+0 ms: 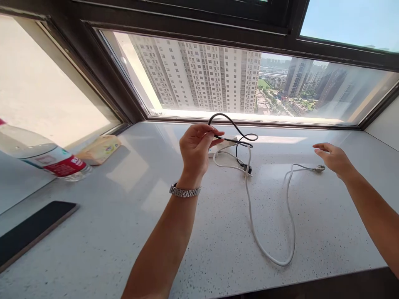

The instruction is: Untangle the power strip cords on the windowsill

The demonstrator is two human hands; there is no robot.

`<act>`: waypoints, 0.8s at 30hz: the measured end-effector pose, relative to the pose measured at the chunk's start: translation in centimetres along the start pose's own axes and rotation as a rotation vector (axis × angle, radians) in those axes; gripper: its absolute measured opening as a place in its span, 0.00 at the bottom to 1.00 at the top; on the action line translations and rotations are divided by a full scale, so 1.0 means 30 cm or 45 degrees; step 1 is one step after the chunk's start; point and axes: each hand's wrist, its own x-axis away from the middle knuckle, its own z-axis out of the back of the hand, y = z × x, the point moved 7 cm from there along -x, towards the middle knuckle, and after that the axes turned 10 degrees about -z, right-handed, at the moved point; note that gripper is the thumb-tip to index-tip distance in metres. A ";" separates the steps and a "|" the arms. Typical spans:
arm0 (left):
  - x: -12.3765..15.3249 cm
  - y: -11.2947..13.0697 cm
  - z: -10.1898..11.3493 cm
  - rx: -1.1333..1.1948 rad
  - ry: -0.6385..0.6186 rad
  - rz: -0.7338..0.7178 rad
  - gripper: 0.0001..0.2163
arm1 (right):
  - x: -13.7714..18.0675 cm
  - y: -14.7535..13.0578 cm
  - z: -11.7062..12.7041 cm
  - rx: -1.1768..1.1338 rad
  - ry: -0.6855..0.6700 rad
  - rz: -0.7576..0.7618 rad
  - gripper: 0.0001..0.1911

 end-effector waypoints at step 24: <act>-0.087 0.192 0.417 -0.026 1.020 -0.386 0.13 | 0.239 -0.076 -0.536 -1.002 -0.494 0.002 0.23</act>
